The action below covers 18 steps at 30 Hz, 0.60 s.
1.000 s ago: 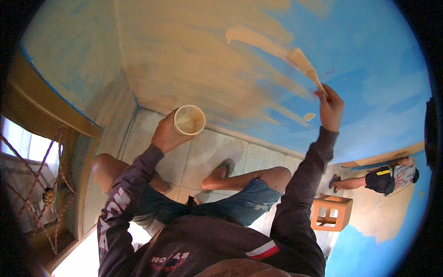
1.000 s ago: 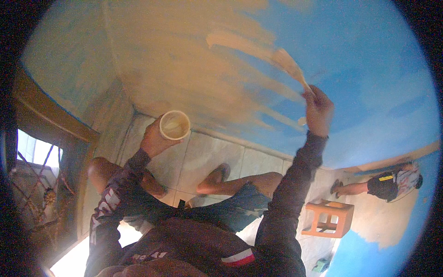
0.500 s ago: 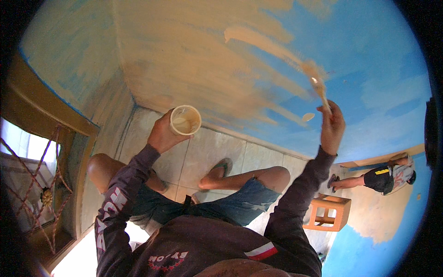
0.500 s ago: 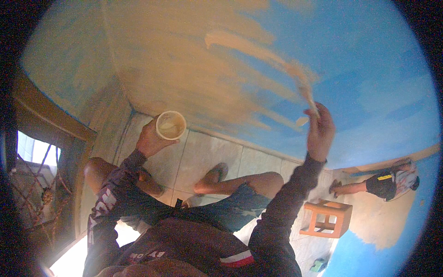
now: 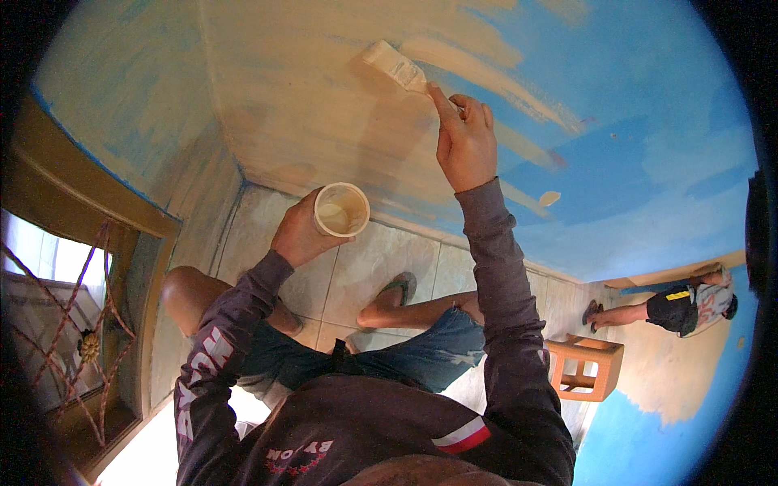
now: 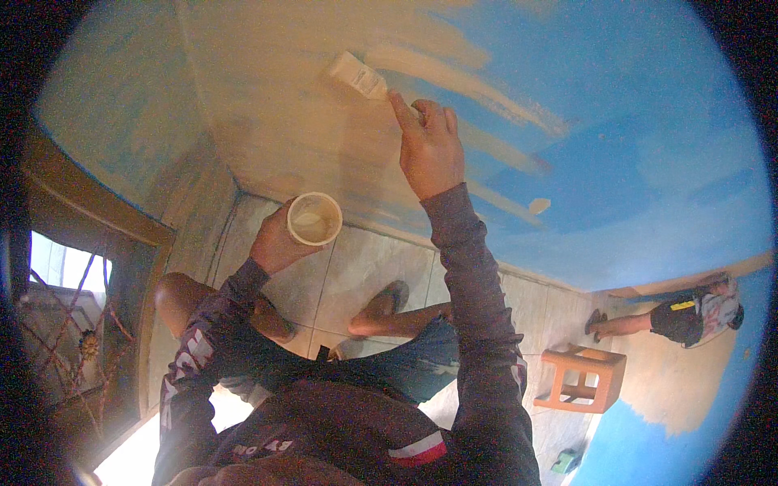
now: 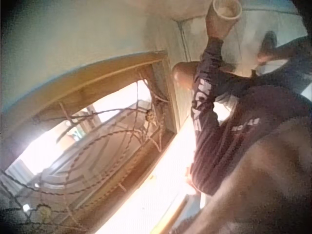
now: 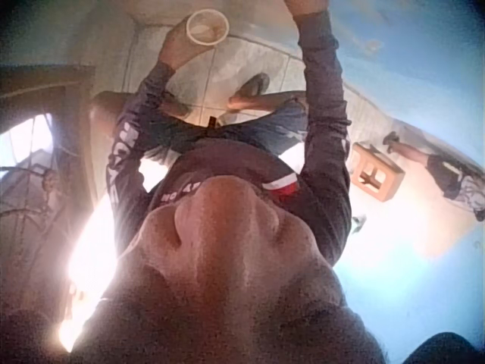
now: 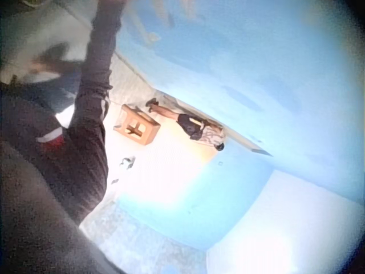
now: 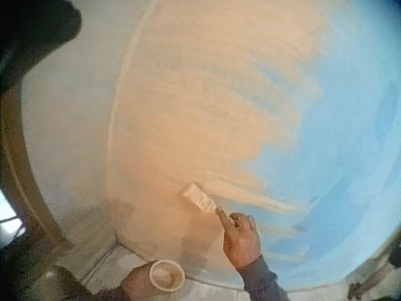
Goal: The person sits on the floor and paints the ceiling with a brush, repeatedly dipping it into a small container of paint. The ceiling is partially painted blue, and the person applies a light-colored paint over it.
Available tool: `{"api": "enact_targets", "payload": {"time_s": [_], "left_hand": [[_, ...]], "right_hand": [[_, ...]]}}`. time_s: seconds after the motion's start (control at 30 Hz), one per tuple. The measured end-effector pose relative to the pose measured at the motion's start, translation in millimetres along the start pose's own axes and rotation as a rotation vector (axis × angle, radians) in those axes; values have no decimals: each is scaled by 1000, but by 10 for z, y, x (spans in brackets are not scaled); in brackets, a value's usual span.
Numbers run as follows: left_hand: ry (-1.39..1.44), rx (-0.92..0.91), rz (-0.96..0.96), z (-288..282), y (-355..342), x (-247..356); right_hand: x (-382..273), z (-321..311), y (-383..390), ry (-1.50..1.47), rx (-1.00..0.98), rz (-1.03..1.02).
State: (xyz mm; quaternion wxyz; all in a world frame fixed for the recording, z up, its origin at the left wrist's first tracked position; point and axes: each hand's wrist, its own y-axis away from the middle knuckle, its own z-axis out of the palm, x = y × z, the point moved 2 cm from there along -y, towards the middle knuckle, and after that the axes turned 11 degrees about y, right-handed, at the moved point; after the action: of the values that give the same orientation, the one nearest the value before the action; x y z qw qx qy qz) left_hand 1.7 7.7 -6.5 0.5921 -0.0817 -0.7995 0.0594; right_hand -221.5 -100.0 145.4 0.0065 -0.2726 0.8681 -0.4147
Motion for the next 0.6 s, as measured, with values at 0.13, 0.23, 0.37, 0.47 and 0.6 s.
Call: {"api": "enact_targets", "payload": {"time_s": [0.13, 0.23, 0.37, 0.47, 0.6], "left_hand": [[-25, -3, -5, 2, 15, -14], [-44, -1, 3, -4, 21, -38], [-24, 1, 26, -5, 33, -58], [-24, -4, 24, 8, 31, -99], [-48, 4, 3, 10, 43, -77]], "right_hand": [[67, 117, 3, 39, -22, -20], [79, 148, 29, 56, -71, 0], [272, -33, 179, 123, -131, 57], [634, -236, 409, 216, -88, 53], [1177, -587, 800, 330, -148, 145]]}}
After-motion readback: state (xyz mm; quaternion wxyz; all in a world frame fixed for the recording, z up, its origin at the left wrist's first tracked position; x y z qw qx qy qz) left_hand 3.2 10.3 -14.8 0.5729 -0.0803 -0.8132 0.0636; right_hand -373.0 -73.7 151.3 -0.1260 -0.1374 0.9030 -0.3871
